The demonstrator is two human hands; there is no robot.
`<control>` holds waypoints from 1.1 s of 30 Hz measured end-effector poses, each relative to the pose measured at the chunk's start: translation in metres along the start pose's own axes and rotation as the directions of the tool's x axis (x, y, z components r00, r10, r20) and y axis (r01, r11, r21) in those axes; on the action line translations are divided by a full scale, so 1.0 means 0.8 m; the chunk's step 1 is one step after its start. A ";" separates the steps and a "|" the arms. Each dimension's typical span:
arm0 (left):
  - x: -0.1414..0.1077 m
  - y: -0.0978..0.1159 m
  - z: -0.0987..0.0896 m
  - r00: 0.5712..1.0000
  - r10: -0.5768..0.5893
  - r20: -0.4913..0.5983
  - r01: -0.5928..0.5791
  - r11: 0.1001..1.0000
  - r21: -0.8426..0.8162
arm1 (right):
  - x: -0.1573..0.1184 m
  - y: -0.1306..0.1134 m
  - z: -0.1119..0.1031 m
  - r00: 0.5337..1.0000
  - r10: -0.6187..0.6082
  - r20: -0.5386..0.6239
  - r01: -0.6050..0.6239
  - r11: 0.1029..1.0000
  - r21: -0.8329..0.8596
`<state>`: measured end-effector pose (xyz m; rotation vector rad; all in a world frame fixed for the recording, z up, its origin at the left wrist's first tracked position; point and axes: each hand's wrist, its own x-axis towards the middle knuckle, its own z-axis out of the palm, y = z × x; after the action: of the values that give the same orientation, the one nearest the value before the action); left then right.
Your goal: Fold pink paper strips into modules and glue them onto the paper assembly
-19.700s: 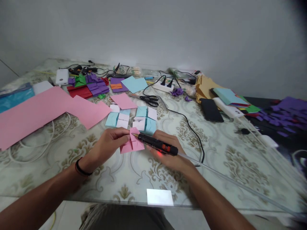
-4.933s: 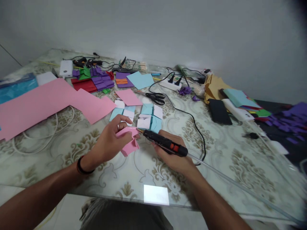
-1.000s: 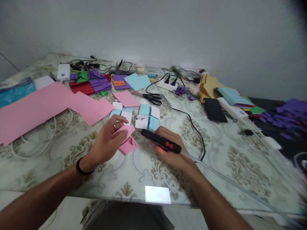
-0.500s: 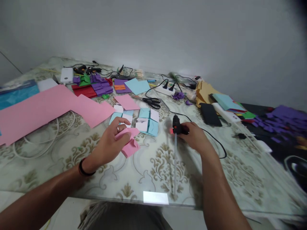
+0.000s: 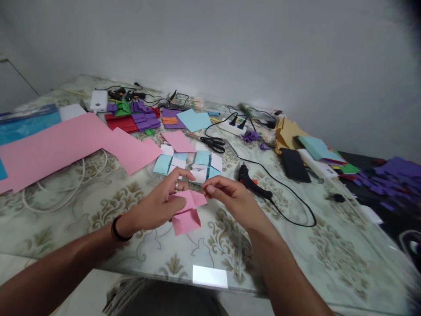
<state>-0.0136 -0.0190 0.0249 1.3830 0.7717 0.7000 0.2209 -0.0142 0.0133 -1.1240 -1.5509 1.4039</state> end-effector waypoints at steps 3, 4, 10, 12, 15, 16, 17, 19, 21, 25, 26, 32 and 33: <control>0.002 -0.004 -0.002 0.999 0.029 0.022 -0.029 1.000 -0.009 | -0.001 0.019 0.010 0.993 0.101 0.060 -0.113 0.963 0.244; 0.002 -0.005 -0.001 0.999 0.033 0.029 -0.033 0.999 -0.019 | -0.002 0.023 0.012 0.988 0.129 0.083 -0.149 0.940 0.307; 0.010 -0.011 0.001 1.000 -0.017 -0.012 0.017 1.000 -0.007 | -0.007 0.023 0.024 0.961 0.203 0.190 -0.272 0.824 0.497; 0.012 -0.011 0.000 0.999 -0.030 -0.031 0.030 0.999 0.010 | -0.007 0.020 0.025 0.958 0.209 0.195 -0.281 0.820 0.499; 0.013 -0.011 -0.002 0.999 -0.029 -0.038 0.030 0.999 0.034 | -0.007 0.017 0.024 0.960 0.220 0.175 -0.278 0.840 0.466; 0.012 -0.010 -0.003 0.999 -0.021 -0.040 0.023 0.999 0.039 | -0.008 0.017 0.024 0.960 0.223 0.167 -0.276 0.847 0.454; 0.012 -0.010 -0.003 0.999 -0.012 -0.043 0.014 0.999 0.044 | -0.008 0.017 0.024 0.961 0.224 0.160 -0.273 0.852 0.446; 0.011 -0.010 -0.005 0.998 0.006 -0.056 -0.003 0.999 0.054 | -0.007 0.017 0.024 0.964 0.219 0.151 -0.263 0.860 0.436; 0.011 -0.009 -0.006 0.997 0.016 -0.070 -0.011 0.998 0.061 | -0.007 0.017 0.025 0.969 0.205 0.140 -0.246 0.871 0.425; 0.012 -0.008 -0.006 0.996 0.024 -0.083 -0.020 0.998 0.056 | -0.008 0.018 0.026 0.979 0.183 0.085 -0.201 0.915 0.349; 0.013 -0.008 -0.005 0.996 0.025 -0.085 -0.020 0.998 0.054 | -0.008 0.018 0.027 0.982 0.175 0.066 -0.187 0.927 0.325; 0.014 -0.008 -0.003 0.993 0.007 -0.122 -0.002 0.999 0.042 | -0.011 0.015 0.028 0.992 0.125 -0.013 -0.119 0.966 0.228; 0.014 -0.008 -0.002 0.991 0.007 -0.131 -0.001 0.999 0.049 | -0.012 0.014 0.028 0.992 0.125 -0.011 -0.120 0.968 0.219</control>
<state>-0.0086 -0.0095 0.0178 1.3933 0.8948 0.7853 0.2041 -0.0304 -0.0001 -1.1126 -1.2919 1.5942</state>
